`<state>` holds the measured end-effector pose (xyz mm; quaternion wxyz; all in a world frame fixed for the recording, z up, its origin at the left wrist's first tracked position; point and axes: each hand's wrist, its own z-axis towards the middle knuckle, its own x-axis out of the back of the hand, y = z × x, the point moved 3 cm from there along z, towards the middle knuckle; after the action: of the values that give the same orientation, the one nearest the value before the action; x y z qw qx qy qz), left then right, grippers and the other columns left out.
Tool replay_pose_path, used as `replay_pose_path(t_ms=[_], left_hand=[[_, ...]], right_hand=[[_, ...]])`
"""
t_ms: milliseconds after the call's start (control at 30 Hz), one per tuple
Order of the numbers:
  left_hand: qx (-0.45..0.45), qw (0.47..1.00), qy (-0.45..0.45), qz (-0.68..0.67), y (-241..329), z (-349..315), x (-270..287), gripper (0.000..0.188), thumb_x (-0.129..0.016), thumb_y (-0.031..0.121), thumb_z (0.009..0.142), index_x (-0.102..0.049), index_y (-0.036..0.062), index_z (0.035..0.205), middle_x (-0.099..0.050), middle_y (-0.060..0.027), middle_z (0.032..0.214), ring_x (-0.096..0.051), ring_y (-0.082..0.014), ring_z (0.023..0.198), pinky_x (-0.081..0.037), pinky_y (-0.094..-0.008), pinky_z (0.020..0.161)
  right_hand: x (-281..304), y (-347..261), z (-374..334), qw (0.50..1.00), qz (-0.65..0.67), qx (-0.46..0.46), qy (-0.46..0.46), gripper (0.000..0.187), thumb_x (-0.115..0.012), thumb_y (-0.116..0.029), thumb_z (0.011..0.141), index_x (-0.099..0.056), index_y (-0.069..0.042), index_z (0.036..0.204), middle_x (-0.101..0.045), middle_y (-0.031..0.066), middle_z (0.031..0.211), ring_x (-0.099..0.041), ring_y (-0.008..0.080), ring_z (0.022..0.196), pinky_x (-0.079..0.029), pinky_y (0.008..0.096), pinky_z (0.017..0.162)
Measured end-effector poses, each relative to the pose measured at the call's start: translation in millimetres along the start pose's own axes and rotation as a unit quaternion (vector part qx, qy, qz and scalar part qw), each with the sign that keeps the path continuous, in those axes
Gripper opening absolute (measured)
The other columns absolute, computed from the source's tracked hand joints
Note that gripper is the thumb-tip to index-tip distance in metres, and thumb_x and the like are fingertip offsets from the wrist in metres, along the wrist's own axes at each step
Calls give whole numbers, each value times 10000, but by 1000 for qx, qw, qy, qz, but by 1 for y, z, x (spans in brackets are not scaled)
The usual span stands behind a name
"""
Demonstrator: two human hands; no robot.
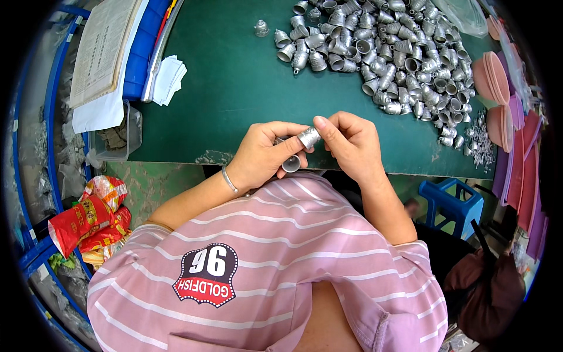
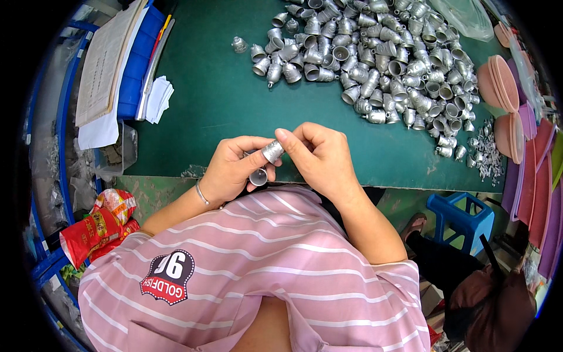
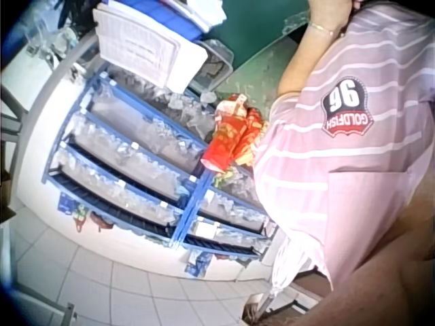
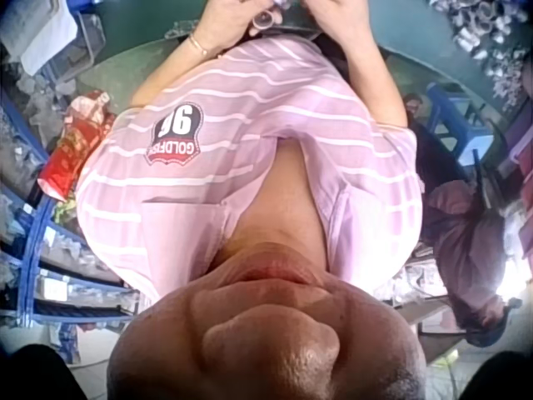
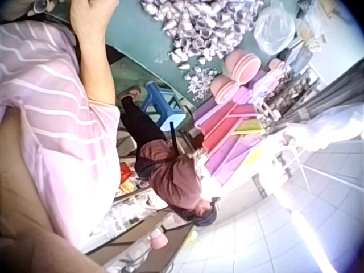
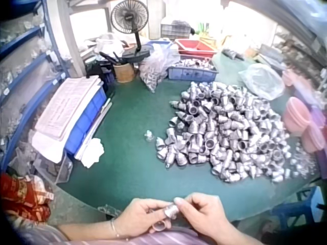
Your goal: The person sits at a green workbench and assembles small silver bells by hand. They pick up bell halves and small metal rings, insert the rings into the bell bodies, and place the finished units into a pink colander. The person also sifts through a pile of loose metal rings in the colander and briefly examines spiral metal pieces handed to them by a coworker.
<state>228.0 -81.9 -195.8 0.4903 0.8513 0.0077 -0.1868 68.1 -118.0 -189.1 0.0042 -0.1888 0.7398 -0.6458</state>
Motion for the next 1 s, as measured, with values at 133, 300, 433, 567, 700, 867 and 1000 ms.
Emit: replay_pose_path(t_ms=[133, 300, 433, 567, 700, 867, 1000], left_hand=[[12, 1000, -22, 0, 0, 1, 2, 250, -590, 198, 901, -622, -13, 1028, -641, -79, 768, -509, -54, 491, -362, -172, 385], [-14, 997, -37, -66, -3, 1, 1, 323, -641, 170, 848, -571, -13, 1105, -626, -83, 861, -565, -75, 603, -387, -170, 397], [-34, 997, 16, 72, 6, -3, 0, 317, -677, 63, 799, -561, 6, 1088, -605, -63, 867, -584, -87, 681, -442, -179, 478], [-262, 948, 66, 168, 2, -4, 1, 346, -714, -20, 737, -562, 21, 1045, -567, -64, 970, -577, -95, 778, -474, -208, 654], [-334, 929, 63, 149, 5, -7, -2, 370, -740, -25, 702, -572, 28, 1027, -545, -67, 1011, -579, -107, 763, -482, -229, 681], [-378, 902, 42, 203, 10, -12, -3, 362, -757, -16, 686, -586, 29, 1001, -550, -74, 1006, -578, -113, 799, -484, -243, 698], [-395, 889, 47, 226, 13, -19, -6, 386, -750, -44, 671, -582, 16, 1013, -556, -91, 1019, -575, -127, 851, -480, -252, 722]], right_hand=[[2, 1, 0, 1000, -13, 4, 1, 324, -658, -259, 856, -622, 11, 681, -480, -8, 502, -374, 43, 490, -281, 241, 413], [3, -1, -3, 998, 41, 41, 12, 261, -638, -199, 870, -627, 16, 723, -533, 13, 557, -435, 44, 504, -326, 228, 430], [4, -2, -6, 991, 86, 106, -3, 150, -617, -104, 874, -631, 24, 797, -615, 46, 710, -547, 74, 601, -444, 226, 524], [4, 0, -11, 976, 198, 79, -45, 57, -617, -9, 847, -608, 32, 886, -625, 77, 826, -599, 121, 739, -507, 252, 669], [2, 2, -12, 933, 305, 157, -110, 204, -619, 102, 784, -547, 23, 958, -573, 113, 968, -582, 165, 913, -495, 298, 803], [-2, 3, -17, 925, 297, 212, -107, 315, -595, 165, 733, -502, 3, 987, -505, 106, 1024, -542, 201, 997, -457, 342, 889], [-9, 1, -22, 934, 265, 217, -99, 315, -631, 132, 725, -516, -3, 986, -507, 99, 1012, -536, 197, 988, -448, 323, 877]])
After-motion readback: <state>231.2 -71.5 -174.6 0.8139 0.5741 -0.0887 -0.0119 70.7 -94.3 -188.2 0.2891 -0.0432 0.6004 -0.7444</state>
